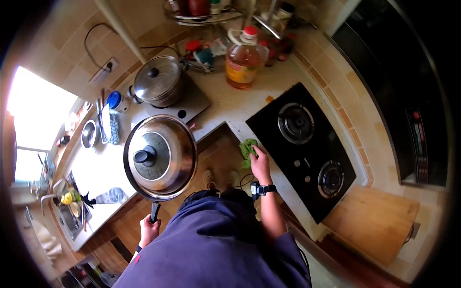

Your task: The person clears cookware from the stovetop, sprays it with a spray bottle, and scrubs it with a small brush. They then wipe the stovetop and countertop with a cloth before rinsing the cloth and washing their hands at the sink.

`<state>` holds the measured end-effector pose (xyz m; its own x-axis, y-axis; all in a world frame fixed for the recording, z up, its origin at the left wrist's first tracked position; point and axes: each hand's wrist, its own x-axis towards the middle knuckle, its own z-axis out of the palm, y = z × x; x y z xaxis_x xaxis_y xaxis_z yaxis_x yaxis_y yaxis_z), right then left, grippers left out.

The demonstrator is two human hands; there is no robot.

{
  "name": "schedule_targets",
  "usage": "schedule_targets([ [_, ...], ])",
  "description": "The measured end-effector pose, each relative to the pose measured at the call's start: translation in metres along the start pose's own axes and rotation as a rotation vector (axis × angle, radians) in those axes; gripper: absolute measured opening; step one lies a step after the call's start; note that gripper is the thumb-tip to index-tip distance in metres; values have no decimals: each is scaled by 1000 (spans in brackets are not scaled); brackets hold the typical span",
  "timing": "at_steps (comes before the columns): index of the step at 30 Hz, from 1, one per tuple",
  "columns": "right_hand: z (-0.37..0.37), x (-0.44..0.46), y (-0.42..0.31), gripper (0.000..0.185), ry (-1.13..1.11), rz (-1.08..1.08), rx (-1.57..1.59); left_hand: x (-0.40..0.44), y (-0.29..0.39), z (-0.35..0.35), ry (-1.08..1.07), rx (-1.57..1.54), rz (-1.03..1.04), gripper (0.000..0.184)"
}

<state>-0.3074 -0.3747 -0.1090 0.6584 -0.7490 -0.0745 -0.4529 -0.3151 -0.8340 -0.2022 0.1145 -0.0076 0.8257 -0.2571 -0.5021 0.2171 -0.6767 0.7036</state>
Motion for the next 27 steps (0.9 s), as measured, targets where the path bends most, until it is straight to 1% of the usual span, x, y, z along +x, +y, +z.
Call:
schedule_targets([
  [3,-28,-23,18,38,104,83,18,24,26,9,-72,221,210,18],
  [4,-34,-30,28,37,144,117,11,31,40,15,-95,282,231,19],
  [6,-49,-46,45,37,187,160,31,54,54,30,-142,405,341,20],
  [7,-52,-53,53,37,213,181,43,59,80,40,-168,438,313,19],
  [8,-58,-60,58,37,245,191,61,70,89,50,-179,498,367,18],
  [10,-69,-76,67,37,307,206,95,87,116,75,-210,519,427,19],
  [12,-78,-90,79,37,361,227,46,108,136,104,-231,523,497,19],
  [13,-82,-96,85,37,386,237,21,118,148,121,-248,545,515,17],
  [16,-91,-111,99,37,423,292,102,146,181,175,-277,512,580,16],
  [19,-91,-117,115,39,437,313,135,154,238,226,-285,528,668,19],
  [22,-90,-118,122,40,445,299,121,150,284,277,-319,549,682,25],
  [23,-90,-117,124,41,435,294,144,154,288,293,-341,491,688,27],
  [26,-97,-114,106,42,422,313,145,172,292,340,-319,660,719,24],
  [27,-99,-112,106,42,405,304,161,164,306,347,-357,682,670,24],
])
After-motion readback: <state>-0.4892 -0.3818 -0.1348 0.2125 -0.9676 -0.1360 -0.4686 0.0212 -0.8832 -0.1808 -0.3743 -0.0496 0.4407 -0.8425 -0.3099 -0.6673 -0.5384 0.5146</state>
